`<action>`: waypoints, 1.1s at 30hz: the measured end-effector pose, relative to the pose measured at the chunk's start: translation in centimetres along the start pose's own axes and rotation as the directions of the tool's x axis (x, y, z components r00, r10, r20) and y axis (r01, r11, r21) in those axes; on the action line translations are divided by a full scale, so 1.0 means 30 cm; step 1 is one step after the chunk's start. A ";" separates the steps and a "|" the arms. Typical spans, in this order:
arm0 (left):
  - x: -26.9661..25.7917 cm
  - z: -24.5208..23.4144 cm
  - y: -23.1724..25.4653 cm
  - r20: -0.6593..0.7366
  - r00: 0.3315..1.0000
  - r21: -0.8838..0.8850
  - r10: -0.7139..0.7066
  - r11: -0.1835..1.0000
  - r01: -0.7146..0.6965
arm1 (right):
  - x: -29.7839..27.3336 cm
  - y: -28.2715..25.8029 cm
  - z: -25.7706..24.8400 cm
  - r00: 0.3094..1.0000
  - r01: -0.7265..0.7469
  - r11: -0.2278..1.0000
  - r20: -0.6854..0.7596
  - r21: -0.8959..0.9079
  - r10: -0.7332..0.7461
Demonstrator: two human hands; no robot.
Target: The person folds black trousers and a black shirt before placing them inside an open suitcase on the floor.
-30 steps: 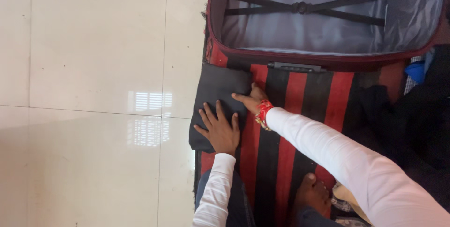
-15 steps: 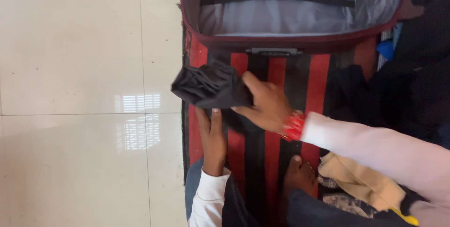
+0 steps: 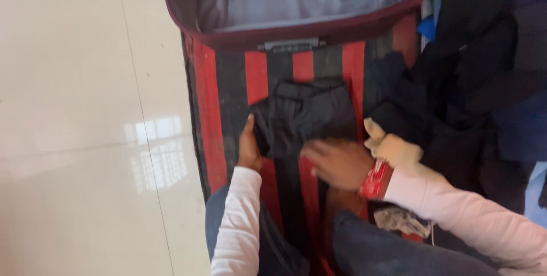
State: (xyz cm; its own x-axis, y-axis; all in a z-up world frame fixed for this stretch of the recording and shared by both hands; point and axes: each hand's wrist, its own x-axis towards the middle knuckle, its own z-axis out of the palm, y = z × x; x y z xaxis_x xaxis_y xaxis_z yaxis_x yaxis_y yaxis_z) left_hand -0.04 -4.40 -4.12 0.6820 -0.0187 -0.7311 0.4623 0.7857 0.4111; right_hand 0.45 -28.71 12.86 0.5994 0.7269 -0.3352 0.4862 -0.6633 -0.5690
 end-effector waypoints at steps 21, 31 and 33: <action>-0.084 0.121 -0.018 -0.229 0.869 0.845 0.438 0.532 -0.045 | 0.069 0.609 0.251 0.789 -0.316 0.355 0.036 0.880 0.614; -0.161 0.167 0.022 -0.107 0.865 0.891 0.489 0.434 -0.135 | 0.054 0.547 0.152 0.810 -0.160 0.075 0.087 0.984 0.579; -0.227 0.234 0.051 -0.089 0.883 0.874 0.462 0.462 -0.154 | 0.005 0.513 0.046 0.834 -0.162 0.121 0.071 0.979 0.547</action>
State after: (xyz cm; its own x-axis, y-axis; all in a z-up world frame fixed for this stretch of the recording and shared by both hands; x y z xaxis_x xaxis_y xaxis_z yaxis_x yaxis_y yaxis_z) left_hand 0.00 -7.40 5.29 0.7650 0.4011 -0.5038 0.6038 -0.1747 0.7777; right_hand 7.15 -38.56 3.01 0.7210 0.2564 -0.6438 -0.6611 -0.0237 -0.7499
